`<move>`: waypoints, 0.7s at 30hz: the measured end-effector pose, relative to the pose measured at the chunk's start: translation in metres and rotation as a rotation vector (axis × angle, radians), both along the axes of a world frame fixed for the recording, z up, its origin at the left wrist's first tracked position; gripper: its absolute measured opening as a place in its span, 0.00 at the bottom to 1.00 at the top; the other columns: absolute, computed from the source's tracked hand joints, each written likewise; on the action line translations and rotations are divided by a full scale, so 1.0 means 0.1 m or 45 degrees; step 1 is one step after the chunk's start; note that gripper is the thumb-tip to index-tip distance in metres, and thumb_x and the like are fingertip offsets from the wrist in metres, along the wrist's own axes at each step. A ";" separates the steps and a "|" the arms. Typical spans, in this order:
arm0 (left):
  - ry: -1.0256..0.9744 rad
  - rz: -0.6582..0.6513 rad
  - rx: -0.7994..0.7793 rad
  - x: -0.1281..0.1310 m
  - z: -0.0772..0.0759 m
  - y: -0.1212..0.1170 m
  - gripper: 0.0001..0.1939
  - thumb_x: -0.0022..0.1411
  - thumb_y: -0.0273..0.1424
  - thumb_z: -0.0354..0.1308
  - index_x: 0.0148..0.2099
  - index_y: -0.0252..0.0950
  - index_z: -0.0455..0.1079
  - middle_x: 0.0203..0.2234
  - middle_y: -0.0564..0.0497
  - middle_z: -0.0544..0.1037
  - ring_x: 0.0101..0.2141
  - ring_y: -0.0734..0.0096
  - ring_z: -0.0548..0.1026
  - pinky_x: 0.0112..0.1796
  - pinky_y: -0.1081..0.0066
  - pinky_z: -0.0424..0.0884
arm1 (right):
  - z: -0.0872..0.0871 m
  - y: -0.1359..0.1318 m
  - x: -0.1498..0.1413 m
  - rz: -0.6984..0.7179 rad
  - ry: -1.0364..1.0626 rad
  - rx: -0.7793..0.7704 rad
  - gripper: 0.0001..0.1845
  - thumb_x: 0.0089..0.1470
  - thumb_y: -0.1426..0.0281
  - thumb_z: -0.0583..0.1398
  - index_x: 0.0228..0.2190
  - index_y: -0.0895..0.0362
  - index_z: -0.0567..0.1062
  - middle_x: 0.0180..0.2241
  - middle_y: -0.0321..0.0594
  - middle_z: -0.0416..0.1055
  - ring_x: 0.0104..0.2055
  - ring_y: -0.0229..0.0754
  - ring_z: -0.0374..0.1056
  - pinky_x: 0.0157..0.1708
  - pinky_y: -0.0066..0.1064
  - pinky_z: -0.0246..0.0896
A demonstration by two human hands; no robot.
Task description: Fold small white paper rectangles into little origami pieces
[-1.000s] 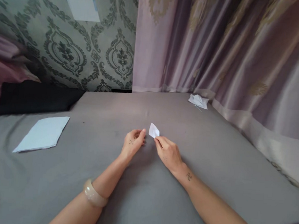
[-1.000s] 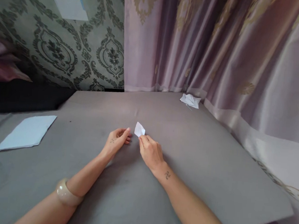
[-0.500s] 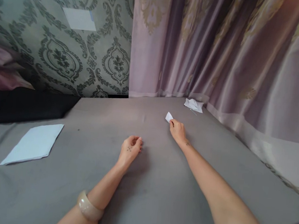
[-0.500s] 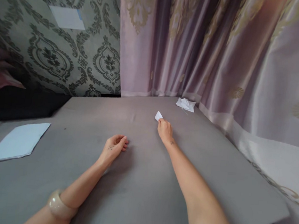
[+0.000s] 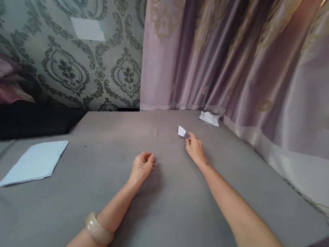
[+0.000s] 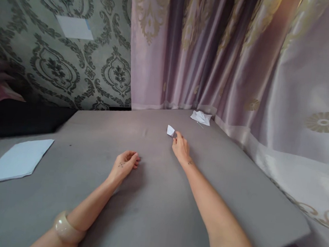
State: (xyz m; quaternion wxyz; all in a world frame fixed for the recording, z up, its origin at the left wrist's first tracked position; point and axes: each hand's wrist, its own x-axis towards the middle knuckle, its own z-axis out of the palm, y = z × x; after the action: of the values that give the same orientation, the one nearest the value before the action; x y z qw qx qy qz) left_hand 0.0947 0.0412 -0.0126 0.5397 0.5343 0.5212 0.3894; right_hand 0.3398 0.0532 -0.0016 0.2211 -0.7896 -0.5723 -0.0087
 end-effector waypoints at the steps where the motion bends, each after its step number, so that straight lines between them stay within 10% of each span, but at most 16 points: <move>1: 0.004 -0.002 0.002 0.00 0.00 0.00 0.11 0.58 0.34 0.55 0.38 0.30 0.69 0.29 0.44 0.77 0.25 0.72 0.74 0.25 0.74 0.70 | 0.01 0.01 -0.02 0.011 -0.012 -0.009 0.21 0.59 0.73 0.52 0.54 0.58 0.64 0.42 0.45 0.75 0.42 0.43 0.70 0.40 0.31 0.59; 21: 0.027 -0.042 -0.007 0.00 -0.11 0.05 0.11 0.60 0.33 0.52 0.40 0.31 0.69 0.29 0.45 0.77 0.24 0.73 0.73 0.25 0.75 0.70 | 0.07 0.24 0.11 -0.121 -0.133 -0.083 0.16 0.62 0.72 0.48 0.47 0.59 0.71 0.43 0.53 0.72 0.44 0.47 0.70 0.40 0.33 0.58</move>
State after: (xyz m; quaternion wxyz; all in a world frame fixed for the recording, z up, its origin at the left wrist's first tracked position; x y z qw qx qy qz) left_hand 0.0948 0.0460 -0.0239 0.5420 0.5453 0.5191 0.3735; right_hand 0.3508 0.0771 0.0049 0.1646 -0.8212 -0.5448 -0.0419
